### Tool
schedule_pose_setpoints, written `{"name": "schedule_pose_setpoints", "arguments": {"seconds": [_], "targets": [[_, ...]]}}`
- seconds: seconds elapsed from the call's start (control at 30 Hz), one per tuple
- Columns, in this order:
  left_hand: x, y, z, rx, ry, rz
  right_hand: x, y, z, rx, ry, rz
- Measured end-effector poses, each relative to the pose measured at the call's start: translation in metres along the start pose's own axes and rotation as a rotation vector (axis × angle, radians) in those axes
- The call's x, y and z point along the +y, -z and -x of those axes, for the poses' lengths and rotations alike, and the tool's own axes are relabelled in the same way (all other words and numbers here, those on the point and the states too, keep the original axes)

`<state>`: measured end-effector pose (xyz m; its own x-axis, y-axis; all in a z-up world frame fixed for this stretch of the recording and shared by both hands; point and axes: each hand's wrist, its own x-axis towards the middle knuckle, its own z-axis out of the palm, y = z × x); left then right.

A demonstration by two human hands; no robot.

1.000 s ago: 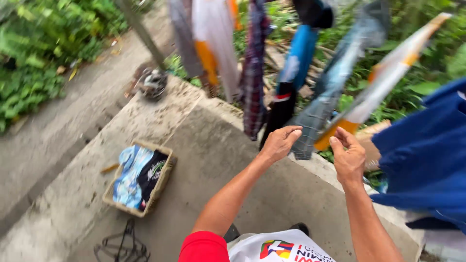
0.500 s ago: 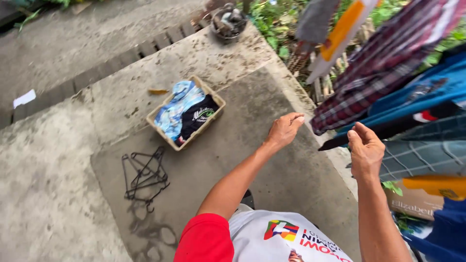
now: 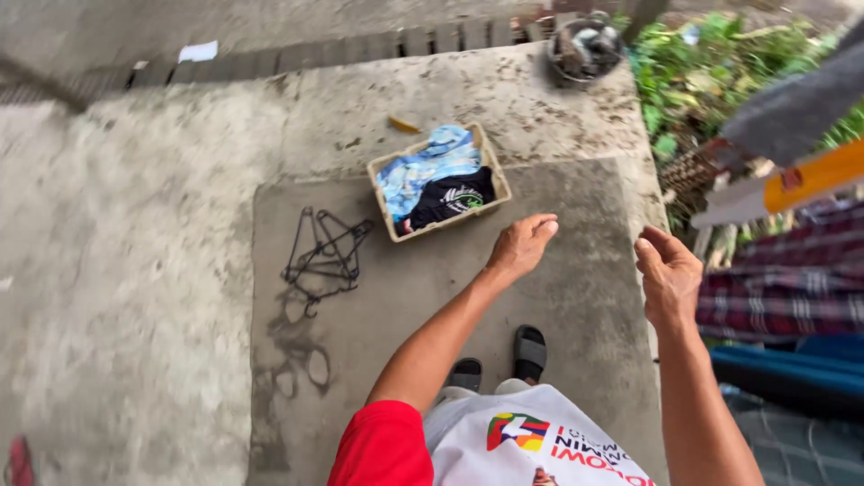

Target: Placing shirts on hangers and hanging them on a clothesline outdoors.

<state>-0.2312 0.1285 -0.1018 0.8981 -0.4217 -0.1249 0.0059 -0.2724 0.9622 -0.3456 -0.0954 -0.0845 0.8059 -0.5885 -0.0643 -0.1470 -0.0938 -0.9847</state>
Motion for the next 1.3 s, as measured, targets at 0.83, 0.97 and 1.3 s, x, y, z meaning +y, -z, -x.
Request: {"name": "schedule_pose_setpoints", "arguments": {"seconds": [0.83, 0.97, 1.3], "targets": [[-0.081, 0.205, -0.025, 0.501, 0.160, 0.037, -0.029, -0.300, -0.087, -0.614, 0.066, 0.220], [-0.109, 0.235, -0.054, 0.535, -0.027, 0.001, -0.033, -0.346, -0.088, -0.623, -0.052, 0.257], [-0.127, 0.247, -0.113, 0.464, 0.061, -0.009, -0.018, -0.400, -0.131, -0.669, -0.096, 0.458]]}}
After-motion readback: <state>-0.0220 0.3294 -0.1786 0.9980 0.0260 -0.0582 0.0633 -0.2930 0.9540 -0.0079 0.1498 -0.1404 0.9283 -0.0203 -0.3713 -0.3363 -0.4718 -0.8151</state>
